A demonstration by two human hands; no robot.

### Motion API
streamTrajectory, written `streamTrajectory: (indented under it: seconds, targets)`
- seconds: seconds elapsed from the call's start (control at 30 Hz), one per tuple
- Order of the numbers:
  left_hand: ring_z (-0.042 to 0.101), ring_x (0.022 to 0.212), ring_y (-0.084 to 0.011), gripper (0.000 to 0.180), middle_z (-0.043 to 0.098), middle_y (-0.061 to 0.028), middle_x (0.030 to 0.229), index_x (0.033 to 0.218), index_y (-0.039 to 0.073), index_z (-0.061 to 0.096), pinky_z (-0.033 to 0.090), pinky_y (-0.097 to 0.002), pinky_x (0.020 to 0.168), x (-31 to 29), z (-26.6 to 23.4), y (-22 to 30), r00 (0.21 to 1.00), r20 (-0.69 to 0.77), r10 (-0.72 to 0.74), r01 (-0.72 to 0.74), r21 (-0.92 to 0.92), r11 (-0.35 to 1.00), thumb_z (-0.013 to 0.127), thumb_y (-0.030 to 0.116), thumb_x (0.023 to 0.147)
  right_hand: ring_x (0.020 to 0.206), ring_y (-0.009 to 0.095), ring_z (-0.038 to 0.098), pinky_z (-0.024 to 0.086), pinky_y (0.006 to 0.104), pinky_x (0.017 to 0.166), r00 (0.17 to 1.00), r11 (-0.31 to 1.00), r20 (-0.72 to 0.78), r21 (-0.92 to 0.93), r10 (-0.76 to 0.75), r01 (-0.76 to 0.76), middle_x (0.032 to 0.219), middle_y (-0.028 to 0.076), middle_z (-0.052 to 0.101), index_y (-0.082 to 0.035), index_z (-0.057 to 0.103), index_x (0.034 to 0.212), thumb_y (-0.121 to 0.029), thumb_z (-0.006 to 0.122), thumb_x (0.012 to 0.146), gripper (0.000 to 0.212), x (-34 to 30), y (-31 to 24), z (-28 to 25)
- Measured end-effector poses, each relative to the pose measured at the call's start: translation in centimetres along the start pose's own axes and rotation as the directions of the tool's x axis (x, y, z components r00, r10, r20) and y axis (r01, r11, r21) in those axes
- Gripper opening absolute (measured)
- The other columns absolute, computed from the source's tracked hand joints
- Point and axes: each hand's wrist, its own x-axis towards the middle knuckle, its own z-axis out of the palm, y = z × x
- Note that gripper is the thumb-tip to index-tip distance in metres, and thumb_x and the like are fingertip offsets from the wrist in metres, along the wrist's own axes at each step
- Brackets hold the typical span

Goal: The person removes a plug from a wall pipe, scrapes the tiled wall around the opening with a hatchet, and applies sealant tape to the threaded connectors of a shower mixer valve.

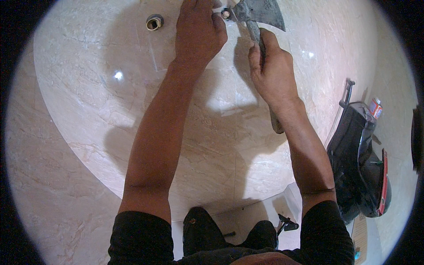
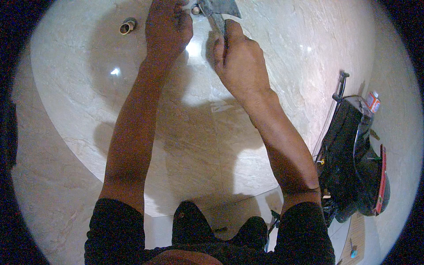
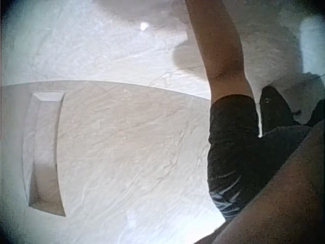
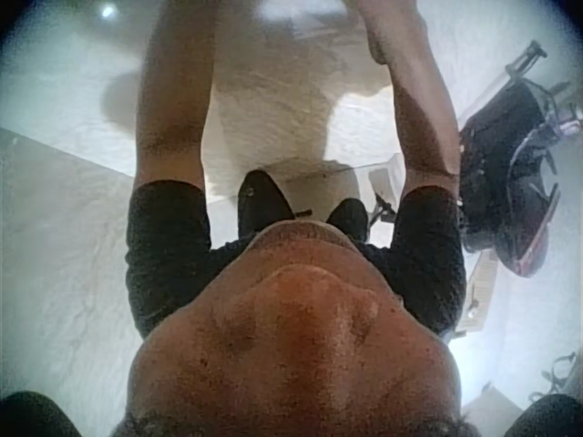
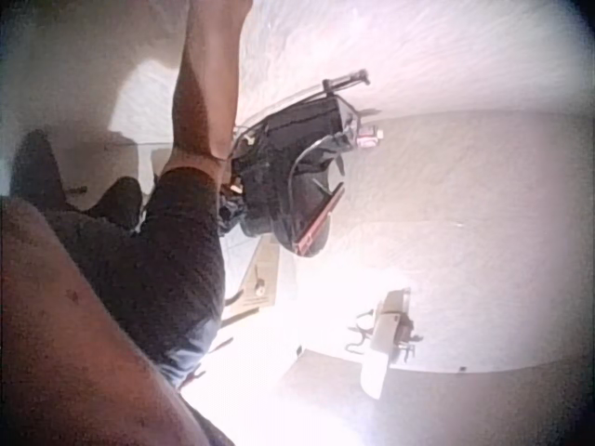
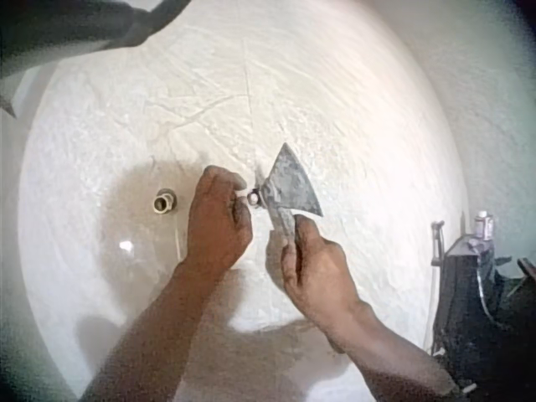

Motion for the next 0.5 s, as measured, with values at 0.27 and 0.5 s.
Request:
streamTrajectory:
  seconds: [0.27, 0.5]
  targets:
    - [0.057, 0.088, -0.0398, 0.012, 0.054, -0.0199, 0.087, 0.081, 0.0, 0.055, 0.048, -0.0465, 0.079, -0.1, 0.2, -0.1, 0.998, 0.017, -0.059, 0.059, 0.029, 0.998, 0.06, -0.005, 0.07, 0.071, 0.044, 0.069, 0.053, 0.0478, 0.066, 0.999, 0.999, 0.031, -0.029, 0.015, -0.014, 0.073, 0.027, 0.065, 0.003, 0.054, 0.127, -0.016, 0.055, 0.099, 0.034, 0.3, -0.1, 0.1]
    - [0.056, 0.09, -0.0409, 0.014, 0.053, -0.0208, 0.09, 0.083, -0.001, 0.054, 0.047, -0.0478, 0.08, -0.2, 0.3, -0.1, 0.999, 0.014, -0.051, 0.051, 0.045, 0.998, 0.058, -0.006, 0.07, 0.069, 0.041, 0.07, 0.053, 0.046, 0.064, 0.999, 0.999, -0.01, -0.042, -0.032, 0.032, 0.074, 0.027, 0.065, 0.002, 0.055, 0.128, -0.015, 0.055, 0.099, 0.033, 0.4, -0.1, 0.4]
